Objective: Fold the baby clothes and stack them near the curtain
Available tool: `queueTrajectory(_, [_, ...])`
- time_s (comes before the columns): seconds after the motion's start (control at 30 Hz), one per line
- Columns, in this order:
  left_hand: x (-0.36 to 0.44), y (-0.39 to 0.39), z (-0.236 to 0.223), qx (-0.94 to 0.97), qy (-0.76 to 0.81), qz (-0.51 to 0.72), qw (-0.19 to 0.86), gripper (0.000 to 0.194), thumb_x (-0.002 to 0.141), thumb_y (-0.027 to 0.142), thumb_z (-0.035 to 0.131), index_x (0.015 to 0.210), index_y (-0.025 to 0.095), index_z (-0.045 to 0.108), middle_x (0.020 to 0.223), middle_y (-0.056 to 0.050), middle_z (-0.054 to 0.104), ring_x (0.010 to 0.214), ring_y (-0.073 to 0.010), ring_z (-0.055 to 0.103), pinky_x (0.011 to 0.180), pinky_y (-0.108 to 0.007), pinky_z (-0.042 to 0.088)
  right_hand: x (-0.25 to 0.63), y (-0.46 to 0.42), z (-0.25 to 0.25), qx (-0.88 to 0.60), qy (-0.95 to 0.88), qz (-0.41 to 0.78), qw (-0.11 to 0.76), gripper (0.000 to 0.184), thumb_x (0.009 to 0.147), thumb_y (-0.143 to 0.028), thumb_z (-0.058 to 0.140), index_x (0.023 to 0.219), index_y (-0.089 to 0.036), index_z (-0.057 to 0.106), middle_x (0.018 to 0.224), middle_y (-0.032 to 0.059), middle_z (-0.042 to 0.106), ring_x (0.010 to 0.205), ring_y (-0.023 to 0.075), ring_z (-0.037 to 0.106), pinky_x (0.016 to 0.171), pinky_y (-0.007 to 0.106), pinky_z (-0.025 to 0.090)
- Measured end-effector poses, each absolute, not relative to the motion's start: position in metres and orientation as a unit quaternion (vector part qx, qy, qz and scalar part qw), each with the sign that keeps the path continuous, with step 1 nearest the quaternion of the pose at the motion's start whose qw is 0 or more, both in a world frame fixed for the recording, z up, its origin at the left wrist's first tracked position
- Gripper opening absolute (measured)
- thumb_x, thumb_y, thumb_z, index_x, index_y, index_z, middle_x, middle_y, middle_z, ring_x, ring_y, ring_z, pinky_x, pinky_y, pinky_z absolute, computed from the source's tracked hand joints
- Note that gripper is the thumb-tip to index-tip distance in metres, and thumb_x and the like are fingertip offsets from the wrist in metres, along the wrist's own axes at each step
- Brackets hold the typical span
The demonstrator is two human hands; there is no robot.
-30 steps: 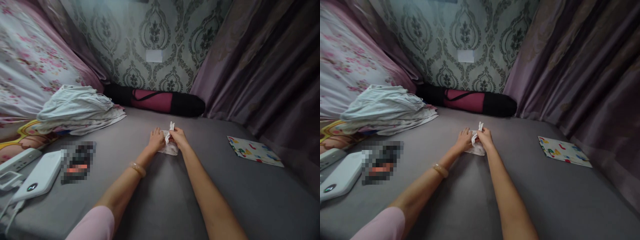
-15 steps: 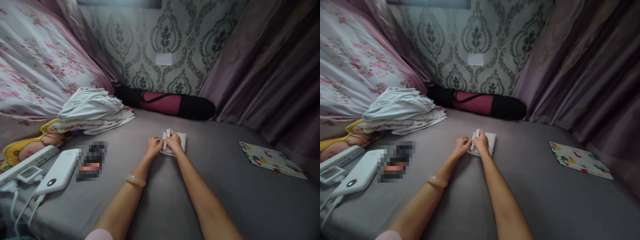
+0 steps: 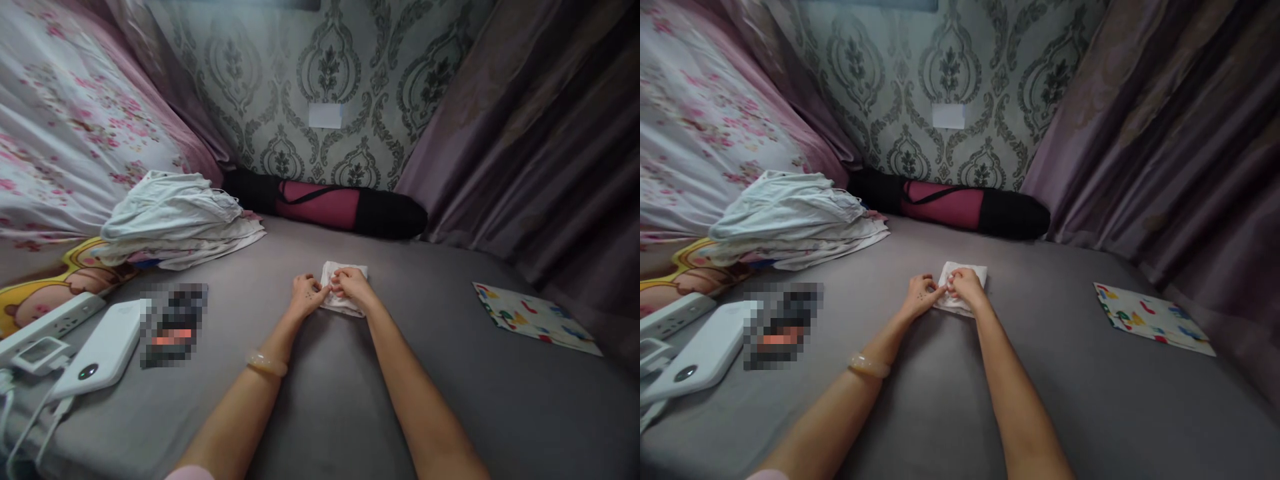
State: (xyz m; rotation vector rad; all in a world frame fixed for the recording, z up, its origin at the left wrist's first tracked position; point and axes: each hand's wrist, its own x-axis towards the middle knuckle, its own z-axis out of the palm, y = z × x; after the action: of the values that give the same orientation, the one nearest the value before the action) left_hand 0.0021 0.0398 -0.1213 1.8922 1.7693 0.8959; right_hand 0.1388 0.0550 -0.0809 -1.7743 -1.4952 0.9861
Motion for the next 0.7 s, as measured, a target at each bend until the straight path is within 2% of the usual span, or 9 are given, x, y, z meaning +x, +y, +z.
queueTrajectory(0.07, [0.002,0.038,-0.119,0.677,0.634,0.309,0.213,0.023,0.075,0.037,0.065,0.073,0.015,0.071,0.117,-0.014,0.060,0.120,-0.0278,0.047,0.101,-0.034,0.035,0.153,0.057,-0.077,-0.675,-0.561,0.350,0.327,0.034,0.091,-0.015,0.034,0.112,-0.013,0.060,0.103,0.0096,0.069,0.075,0.0135,0.068,0.061,0.022,0.053])
queueTrajectory(0.13, [0.002,0.037,-0.118,0.674,0.636,0.304,0.223,0.021,0.075,0.035,0.064,0.074,0.015,0.071,0.120,-0.014,0.059,0.121,-0.0283,0.045,0.102,-0.035,0.034,0.167,0.059,-0.075,-0.684,-0.588,0.267,0.340,0.036,0.092,-0.017,0.032,0.117,-0.012,0.057,0.113,0.0128,0.066,0.093,0.0165,0.066,0.078,0.027,0.052])
queueTrajectory(0.2, [0.002,0.038,-0.119,0.669,0.640,0.305,0.226,0.021,0.076,0.034,0.062,0.073,0.015,0.070,0.120,-0.014,0.058,0.121,-0.0291,0.045,0.101,-0.036,0.035,0.177,0.060,-0.076,-0.677,-0.641,0.166,0.322,0.039,0.092,-0.019,0.032,0.122,-0.010,0.055,0.122,0.0159,0.061,0.112,0.0196,0.058,0.095,0.031,0.044])
queueTrajectory(0.27, [0.003,0.039,-0.121,0.667,0.640,0.311,0.219,0.021,0.076,0.034,0.061,0.071,0.015,0.068,0.118,-0.014,0.059,0.119,-0.0294,0.046,0.101,-0.037,0.035,0.180,0.060,-0.083,-0.660,-0.694,0.101,0.270,0.044,0.094,-0.023,0.030,0.129,-0.007,0.050,0.134,0.0175,0.052,0.126,0.0225,0.046,0.106,0.035,0.033])
queueTrajectory(0.33, [0.002,0.039,-0.123,0.672,0.636,0.318,0.208,0.019,0.076,0.033,0.060,0.078,0.015,0.067,0.110,-0.013,0.061,0.115,-0.0284,0.048,0.099,-0.037,0.036,0.177,0.059,-0.093,-0.653,-0.724,0.071,0.211,0.049,0.096,-0.029,0.027,0.136,-0.006,0.043,0.144,0.0174,0.042,0.135,0.0255,0.034,0.111,0.040,0.024])
queueTrajectory(0.4, [0.001,0.040,-0.124,0.679,0.627,0.324,0.201,0.023,0.075,0.030,0.059,0.092,0.014,0.065,0.102,-0.011,0.062,0.109,-0.0268,0.049,0.096,-0.037,0.038,0.170,0.057,-0.104,-0.661,-0.731,0.051,0.160,0.055,0.097,-0.035,0.026,0.141,-0.004,0.036,0.149,0.0175,0.033,0.139,0.0276,0.023,0.113,0.045,0.016])
queueTrajectory(0.5, [0.000,0.039,-0.126,0.688,0.616,0.326,0.202,0.034,0.076,0.026,0.057,0.108,0.015,0.061,0.096,-0.009,0.061,0.104,-0.0252,0.050,0.095,-0.037,0.038,0.163,0.057,-0.116,-0.671,-0.731,0.036,0.117,0.060,0.097,-0.039,0.025,0.144,-0.002,0.030,0.151,0.0175,0.027,0.141,0.0269,0.018,0.114,0.045,0.011])
queueTrajectory(0.7, [-0.001,0.041,-0.131,0.704,0.594,0.328,0.209,0.027,0.079,0.022,0.054,0.103,0.020,0.065,0.101,-0.008,0.061,0.108,-0.0242,0.049,0.099,-0.039,0.034,0.166,0.059,-0.115,-0.669,-0.735,0.052,0.095,0.063,0.097,-0.041,0.022,0.146,-0.003,0.026,0.153,0.0159,0.024,0.141,0.0275,0.017,0.114,0.044,0.010])
